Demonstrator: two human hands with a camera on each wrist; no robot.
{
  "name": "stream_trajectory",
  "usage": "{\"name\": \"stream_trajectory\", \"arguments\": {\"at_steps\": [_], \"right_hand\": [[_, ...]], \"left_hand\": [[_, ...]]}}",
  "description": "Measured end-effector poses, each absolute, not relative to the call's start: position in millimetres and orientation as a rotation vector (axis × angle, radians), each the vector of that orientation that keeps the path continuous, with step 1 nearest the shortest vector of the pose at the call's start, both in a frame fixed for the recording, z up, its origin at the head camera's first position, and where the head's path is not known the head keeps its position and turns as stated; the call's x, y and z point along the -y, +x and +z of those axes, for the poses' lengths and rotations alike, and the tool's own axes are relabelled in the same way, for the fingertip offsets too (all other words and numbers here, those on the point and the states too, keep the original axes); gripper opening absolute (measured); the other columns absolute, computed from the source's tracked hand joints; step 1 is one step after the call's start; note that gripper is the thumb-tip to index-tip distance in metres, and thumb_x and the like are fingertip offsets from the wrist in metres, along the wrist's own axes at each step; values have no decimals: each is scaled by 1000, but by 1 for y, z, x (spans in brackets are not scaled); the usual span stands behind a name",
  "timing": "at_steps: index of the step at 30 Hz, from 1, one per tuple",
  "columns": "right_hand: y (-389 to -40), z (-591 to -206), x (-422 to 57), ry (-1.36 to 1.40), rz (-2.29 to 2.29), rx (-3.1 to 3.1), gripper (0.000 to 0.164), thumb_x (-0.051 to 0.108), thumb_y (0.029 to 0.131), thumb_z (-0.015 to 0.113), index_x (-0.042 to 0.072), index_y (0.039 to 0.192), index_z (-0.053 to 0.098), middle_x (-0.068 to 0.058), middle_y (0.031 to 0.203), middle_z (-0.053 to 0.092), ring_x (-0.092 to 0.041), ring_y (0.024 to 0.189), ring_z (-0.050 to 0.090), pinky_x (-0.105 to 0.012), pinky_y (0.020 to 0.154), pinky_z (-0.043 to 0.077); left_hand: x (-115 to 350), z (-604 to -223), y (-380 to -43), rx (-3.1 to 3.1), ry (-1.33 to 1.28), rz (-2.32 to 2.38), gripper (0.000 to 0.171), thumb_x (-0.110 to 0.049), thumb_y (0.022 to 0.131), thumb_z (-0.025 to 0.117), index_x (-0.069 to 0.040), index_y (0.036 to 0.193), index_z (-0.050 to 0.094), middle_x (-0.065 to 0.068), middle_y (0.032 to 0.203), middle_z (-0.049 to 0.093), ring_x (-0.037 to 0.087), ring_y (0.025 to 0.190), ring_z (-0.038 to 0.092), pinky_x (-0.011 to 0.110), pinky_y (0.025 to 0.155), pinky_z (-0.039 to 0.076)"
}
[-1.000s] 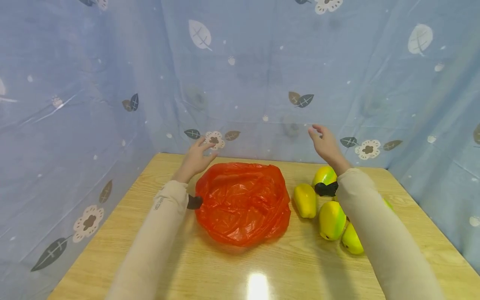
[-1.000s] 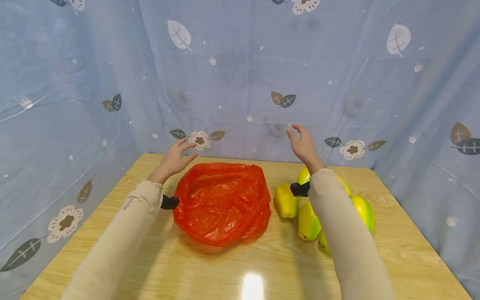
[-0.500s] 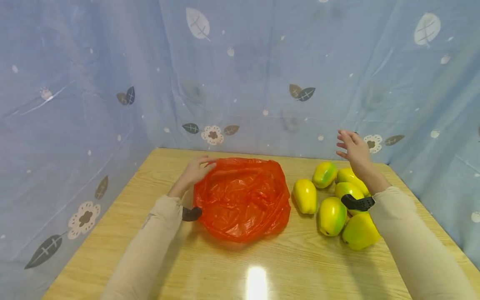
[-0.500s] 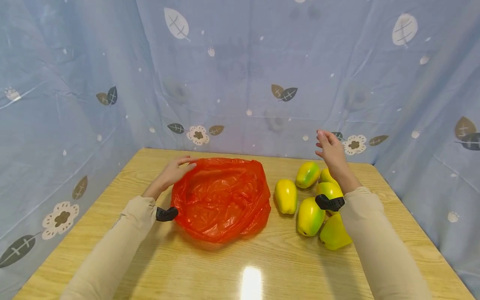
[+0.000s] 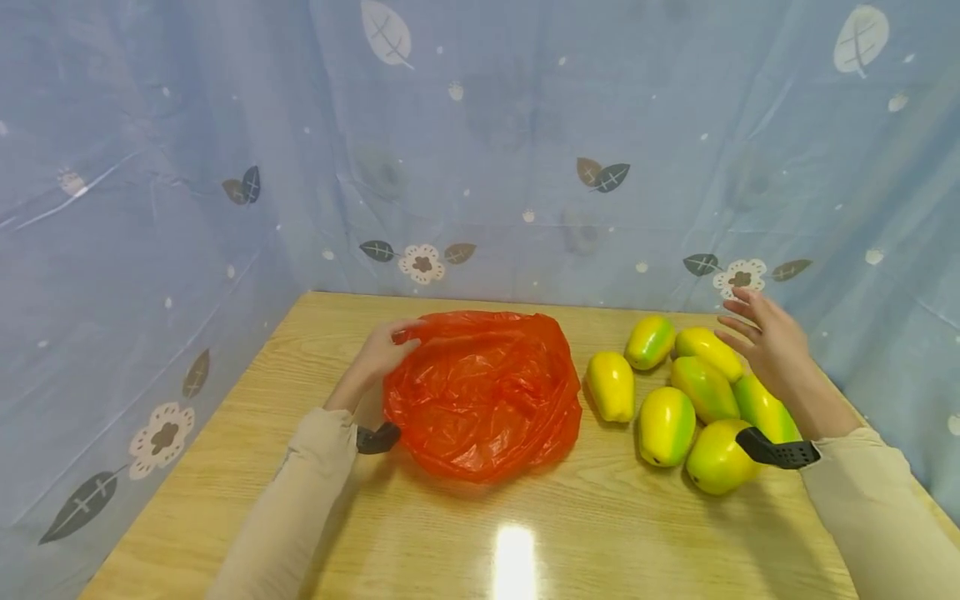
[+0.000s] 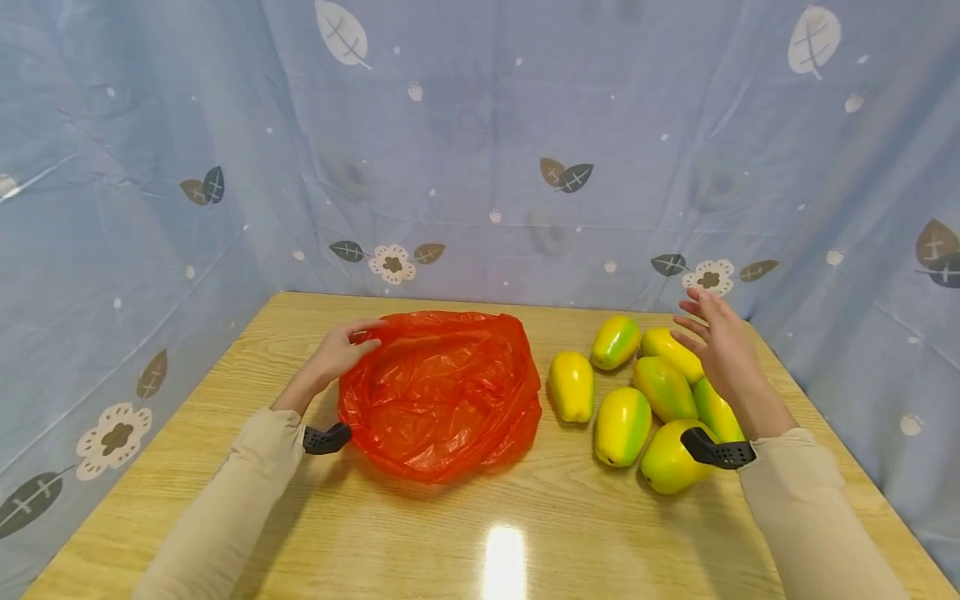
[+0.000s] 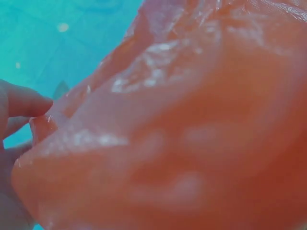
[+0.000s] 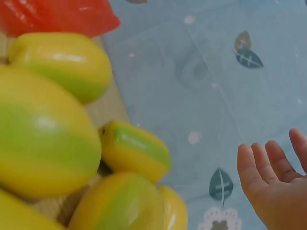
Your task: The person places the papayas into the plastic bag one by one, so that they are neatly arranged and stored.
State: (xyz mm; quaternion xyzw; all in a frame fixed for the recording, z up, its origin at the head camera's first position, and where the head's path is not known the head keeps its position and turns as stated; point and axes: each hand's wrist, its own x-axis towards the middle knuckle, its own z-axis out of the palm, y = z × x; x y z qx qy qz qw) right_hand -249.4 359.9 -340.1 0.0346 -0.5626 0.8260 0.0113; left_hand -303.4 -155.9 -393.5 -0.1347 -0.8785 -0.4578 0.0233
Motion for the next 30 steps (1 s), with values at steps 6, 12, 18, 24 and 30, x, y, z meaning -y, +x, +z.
{"name": "stream_trajectory", "arguments": {"at_steps": [6, 12, 18, 24, 30], "right_hand": [[-235, -355, -388, 244, 2748, 1514, 24, 20, 101, 43, 13, 119, 57, -2, 112, 60, -15, 99, 61, -29, 81, 53], [-223, -369, -417, 250, 2866, 1325, 28, 15, 104, 35, 7, 118, 57, -8, 109, 61, -23, 97, 63, -34, 81, 54], [-205, -382, -437, 85, 2853, 1320, 27, 13, 103, 37, 9, 114, 61, -7, 104, 62, -22, 92, 64, -33, 78, 55], [-210, -427, -486, -132, 2546, 1662, 25, 21, 100, 47, 23, 122, 57, 5, 110, 55, -11, 92, 60, -25, 74, 54], [-208, -443, -498, -274, 2275, 2035, 44, 32, 96, 52, 31, 137, 38, 14, 115, 41, 1, 91, 53, -18, 72, 53]], "left_hand": [[159, -398, -300, 2728, -354, -1510, 39, -4, 96, 51, 2, 135, 50, 22, 141, 42, 38, 132, 35, 53, 106, 31], [158, -398, -302, 2726, -291, -1512, 41, -2, 95, 51, 1, 136, 50, 23, 142, 42, 40, 129, 38, 52, 104, 34], [155, -396, -303, 2728, -243, -1516, 43, -2, 94, 52, 0, 137, 49, 22, 141, 44, 39, 128, 40, 51, 104, 34], [156, -400, -303, 2698, -200, -1578, 44, 0, 95, 51, -1, 138, 47, 22, 142, 41, 40, 129, 38, 51, 104, 35], [158, -402, -302, 2687, -221, -1572, 44, -1, 95, 50, 0, 139, 46, 22, 144, 40, 39, 132, 35, 50, 106, 33]]}}
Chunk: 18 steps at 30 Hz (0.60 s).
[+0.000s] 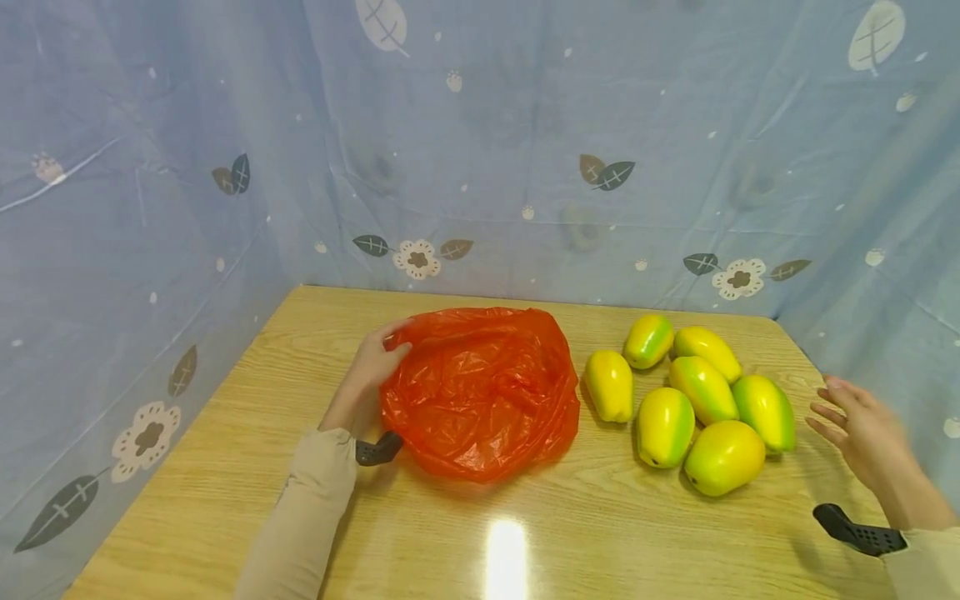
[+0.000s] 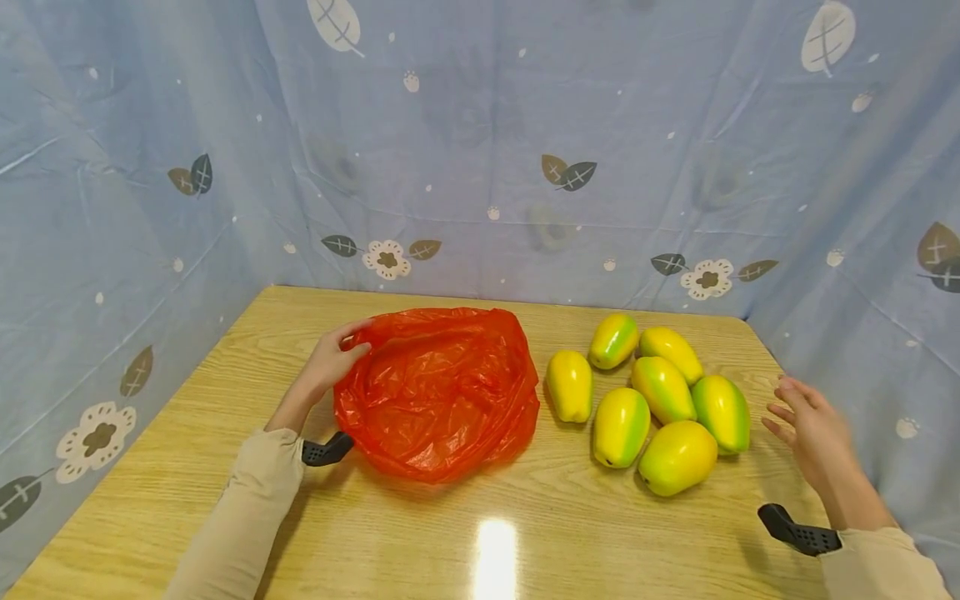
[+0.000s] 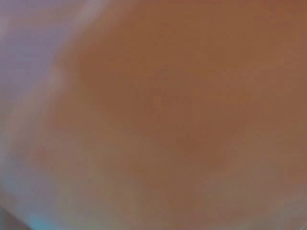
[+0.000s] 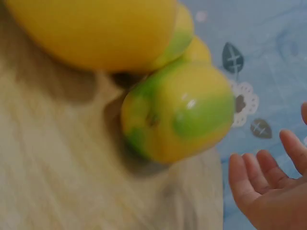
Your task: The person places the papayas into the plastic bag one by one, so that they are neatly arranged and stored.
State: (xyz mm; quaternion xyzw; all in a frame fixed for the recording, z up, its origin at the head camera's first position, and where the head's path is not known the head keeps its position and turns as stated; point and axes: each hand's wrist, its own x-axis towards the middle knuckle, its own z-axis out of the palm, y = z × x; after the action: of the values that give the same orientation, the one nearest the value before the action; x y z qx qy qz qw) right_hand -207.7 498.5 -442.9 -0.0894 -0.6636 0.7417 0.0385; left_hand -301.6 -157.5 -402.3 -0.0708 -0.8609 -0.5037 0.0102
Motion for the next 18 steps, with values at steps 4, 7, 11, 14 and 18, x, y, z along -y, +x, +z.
{"name": "stream_trajectory", "arguments": {"at_steps": [4, 7, 11, 14, 18], "right_hand": [[-196, -432, -481, -236, 2280, 2236, 59, 30, 101, 44, 29, 150, 12, 13, 117, 35, 4, 87, 53, -19, 73, 53], [-193, -426, -470, -211, 2060, 2530, 63, 32, 103, 37, 24, 152, -1, 2, 128, 31, 10, 85, 50, -19, 74, 52], [-196, -424, -462, -185, 1799, 2816, 69, 38, 104, 31, 13, 152, -12, -24, 152, 2, -27, 116, 46, -19, 74, 51], [-200, -425, -458, -189, 1793, 2872, 75, 40, 103, 30, 1, 147, -18, -37, 146, -17, -60, 123, 14, -24, 73, 52], [-206, -426, -455, -174, 1762, 2932, 79, 39, 103, 31, -7, 144, -19, -44, 142, -8, -56, 116, 34, -33, 74, 54]], "left_hand": [[159, -403, -302, 2687, -264, -1570, 44, -2, 96, 50, 0, 140, 44, 22, 144, 39, 39, 132, 34, 51, 106, 32], [160, -403, -300, 2707, -292, -1557, 46, -3, 96, 50, -1, 142, 42, 21, 145, 37, 39, 133, 32, 51, 107, 30], [159, -401, -297, 2710, -323, -1527, 47, -3, 96, 50, 0, 142, 41, 23, 145, 37, 40, 133, 32, 52, 108, 27], [159, -399, -296, 2698, -328, -1511, 47, -4, 96, 51, -1, 142, 42, 23, 144, 39, 40, 132, 34, 51, 108, 28], [159, -399, -296, 2697, -338, -1507, 47, -5, 96, 52, -1, 142, 43, 23, 143, 40, 39, 131, 36, 51, 108, 29]]}}
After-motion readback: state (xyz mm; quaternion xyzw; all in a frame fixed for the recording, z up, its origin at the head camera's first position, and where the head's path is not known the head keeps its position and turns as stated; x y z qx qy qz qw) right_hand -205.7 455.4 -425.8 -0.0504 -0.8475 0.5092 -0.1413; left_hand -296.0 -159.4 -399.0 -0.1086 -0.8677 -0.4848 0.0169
